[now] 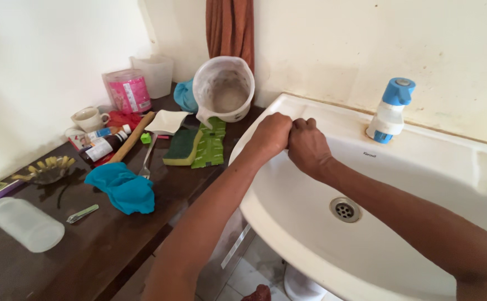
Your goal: The person cleans a bathroom sink and faucet by hand using a red cloth, wiping the interior bowl, the drain, the faucet neck, and the surrounding vanity surface.
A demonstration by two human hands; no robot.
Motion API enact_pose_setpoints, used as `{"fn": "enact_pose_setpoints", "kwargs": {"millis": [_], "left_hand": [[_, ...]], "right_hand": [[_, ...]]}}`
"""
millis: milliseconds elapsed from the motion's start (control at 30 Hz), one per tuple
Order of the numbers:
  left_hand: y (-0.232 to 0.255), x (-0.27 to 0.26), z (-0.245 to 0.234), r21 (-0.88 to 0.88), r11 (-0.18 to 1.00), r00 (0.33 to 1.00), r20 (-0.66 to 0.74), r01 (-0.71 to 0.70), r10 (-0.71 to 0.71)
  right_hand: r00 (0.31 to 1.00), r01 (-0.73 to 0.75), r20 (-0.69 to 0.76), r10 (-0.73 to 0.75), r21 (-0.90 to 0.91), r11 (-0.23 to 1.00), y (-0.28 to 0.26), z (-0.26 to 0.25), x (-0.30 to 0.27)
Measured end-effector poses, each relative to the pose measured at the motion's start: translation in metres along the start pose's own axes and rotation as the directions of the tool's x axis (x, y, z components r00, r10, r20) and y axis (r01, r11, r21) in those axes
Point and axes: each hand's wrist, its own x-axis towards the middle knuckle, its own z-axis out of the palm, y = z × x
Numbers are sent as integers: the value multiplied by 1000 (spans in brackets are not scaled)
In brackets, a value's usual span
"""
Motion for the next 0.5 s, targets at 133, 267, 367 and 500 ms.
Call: {"fn": "enact_pose_setpoints", "kwargs": {"millis": [133,267,367,500], "left_hand": [[-4,2,16,18,999,999,-14,-30,31],[-6,1,34,-25,991,985,110,-133,135],[9,1,42,-136,957,960,83,-256,269],[41,-1,36,-304,878,917,33,-369,397]], "right_hand": [[911,354,-52,-409,-408,842,18,0,-22],[885,446,-1,-465,-284,849,40,-10,-38],[922,386,22,-386,-125,914,55,-37,-54],[950,313,79,-304,-184,932,70,-62,-74]]}}
